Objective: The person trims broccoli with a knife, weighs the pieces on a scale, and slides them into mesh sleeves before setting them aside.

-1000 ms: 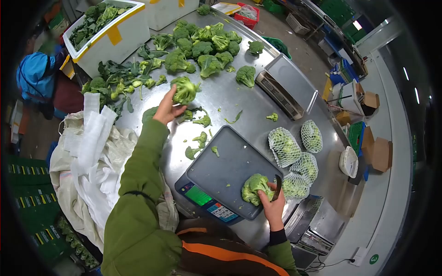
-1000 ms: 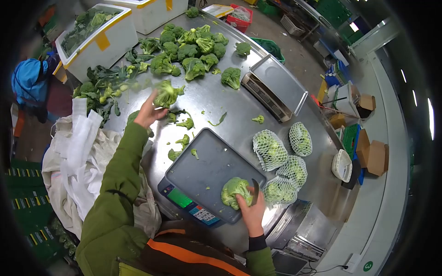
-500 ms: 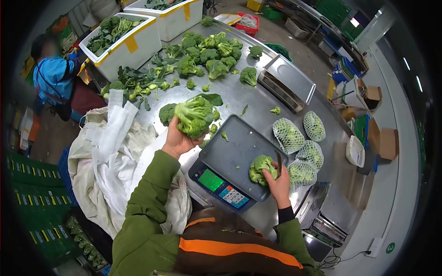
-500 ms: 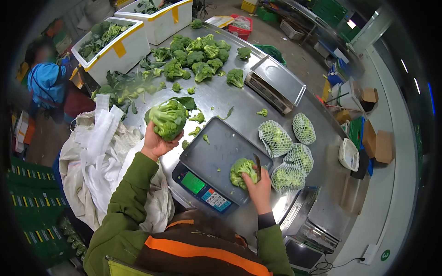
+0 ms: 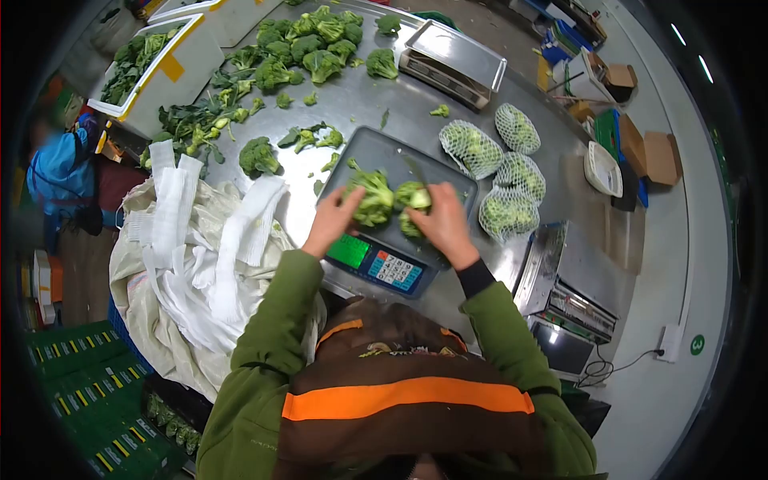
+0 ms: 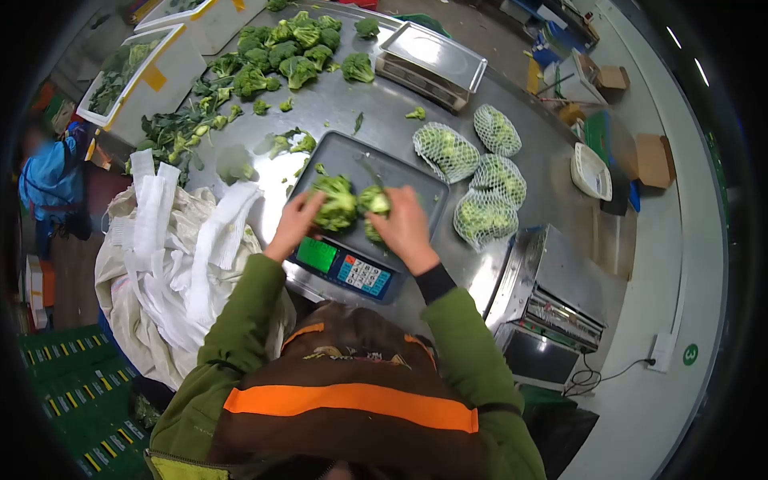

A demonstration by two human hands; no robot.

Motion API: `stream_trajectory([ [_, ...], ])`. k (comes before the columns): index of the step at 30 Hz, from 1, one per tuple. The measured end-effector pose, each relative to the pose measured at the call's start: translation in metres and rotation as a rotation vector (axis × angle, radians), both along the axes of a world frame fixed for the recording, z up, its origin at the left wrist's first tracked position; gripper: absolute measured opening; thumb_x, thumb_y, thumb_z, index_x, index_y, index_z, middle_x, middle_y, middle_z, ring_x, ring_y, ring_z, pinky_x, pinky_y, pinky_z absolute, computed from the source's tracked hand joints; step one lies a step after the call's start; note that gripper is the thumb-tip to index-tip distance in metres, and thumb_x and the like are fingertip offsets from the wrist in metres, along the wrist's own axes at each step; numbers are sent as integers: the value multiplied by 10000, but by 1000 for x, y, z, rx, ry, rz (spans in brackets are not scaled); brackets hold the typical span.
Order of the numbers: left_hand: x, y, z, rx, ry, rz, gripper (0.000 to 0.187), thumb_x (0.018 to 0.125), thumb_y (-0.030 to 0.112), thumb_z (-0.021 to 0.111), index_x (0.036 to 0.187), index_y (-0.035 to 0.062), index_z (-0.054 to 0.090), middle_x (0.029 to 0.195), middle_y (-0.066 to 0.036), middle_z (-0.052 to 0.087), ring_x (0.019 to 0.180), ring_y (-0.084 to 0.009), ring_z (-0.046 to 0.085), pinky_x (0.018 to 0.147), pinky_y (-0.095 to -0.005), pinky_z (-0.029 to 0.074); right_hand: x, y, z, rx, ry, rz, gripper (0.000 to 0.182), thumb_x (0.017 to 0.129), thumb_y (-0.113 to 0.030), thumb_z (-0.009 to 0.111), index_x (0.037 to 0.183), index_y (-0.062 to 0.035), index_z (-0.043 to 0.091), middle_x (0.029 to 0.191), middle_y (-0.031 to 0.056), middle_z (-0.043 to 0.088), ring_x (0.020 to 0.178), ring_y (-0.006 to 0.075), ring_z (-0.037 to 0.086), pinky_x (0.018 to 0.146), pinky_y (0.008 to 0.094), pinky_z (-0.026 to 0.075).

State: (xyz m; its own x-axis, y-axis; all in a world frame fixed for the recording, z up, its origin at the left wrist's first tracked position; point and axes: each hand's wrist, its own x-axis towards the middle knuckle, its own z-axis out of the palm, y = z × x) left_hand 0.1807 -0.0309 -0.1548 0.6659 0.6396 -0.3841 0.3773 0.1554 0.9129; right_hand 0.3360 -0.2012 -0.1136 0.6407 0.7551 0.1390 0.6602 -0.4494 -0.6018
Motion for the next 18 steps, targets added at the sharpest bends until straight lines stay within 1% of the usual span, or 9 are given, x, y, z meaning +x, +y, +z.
stream_trajectory([
  [1,6,-11,-1,167,186,-84,642,905,512,612,1235,-38,594,965,-199,701,836,-273,697,649,-369,551,-6,8,-6,-35,40,69,447,702,-201,807,1076,-27,634,1006,181,547,930,387,602,808,433,502],
  [2,9,-20,-5,447,44,50,622,893,503,621,1142,-67,633,925,-282,677,898,-394,675,780,-431,525,-11,12,-7,-94,65,6,519,695,-204,818,1135,-27,606,1044,187,539,950,397,598,812,440,507],
  [5,8,-26,1,464,160,64,624,891,506,617,1117,-76,641,975,-306,662,950,-452,637,862,-460,490,-5,11,-14,42,66,15,606,663,-208,850,1171,-18,580,1006,194,544,923,384,583,791,427,486],
  [6,6,-25,-4,540,120,47,653,892,526,607,1146,-76,623,1052,-306,646,1006,-427,629,883,-453,485,-4,9,-16,50,58,50,685,654,-197,860,1237,-27,544,1027,185,552,928,363,592,802,423,491],
  [10,0,-25,-1,582,158,37,676,899,536,598,1207,-64,578,1159,-293,596,1053,-423,600,901,-440,481,-5,0,-1,0,84,86,729,663,-199,860,1285,-21,524,1064,178,579,924,307,600,818,391,498],
  [13,-9,-26,-1,546,102,70,648,906,528,594,1202,-48,587,1091,-265,612,976,-414,608,873,-452,478,-7,-6,10,-28,71,77,702,672,-202,856,1272,-4,550,1123,188,612,923,295,627,809,374,517],
  [14,-12,-23,-3,598,92,84,602,896,475,638,1207,-38,587,1048,-229,624,897,-352,637,810,-422,500,-7,-7,10,-20,83,95,702,672,-202,856,1272,-4,550,1123,188,612,923,295,627,809,374,517],
  [15,-17,-18,-4,603,102,88,602,896,475,638,1207,-38,587,1048,-229,624,897,-352,637,810,-422,500,-6,-10,11,9,91,107,655,683,-204,843,1245,-11,568,1041,171,617,883,298,628,777,389,510],
  [18,-34,3,-3,586,-34,218,453,829,281,757,1153,-9,632,1010,-160,636,731,-200,649,656,-329,519,-6,-16,16,47,161,82,579,697,-221,830,1190,-21,601,928,152,636,820,303,634,727,401,504],
])
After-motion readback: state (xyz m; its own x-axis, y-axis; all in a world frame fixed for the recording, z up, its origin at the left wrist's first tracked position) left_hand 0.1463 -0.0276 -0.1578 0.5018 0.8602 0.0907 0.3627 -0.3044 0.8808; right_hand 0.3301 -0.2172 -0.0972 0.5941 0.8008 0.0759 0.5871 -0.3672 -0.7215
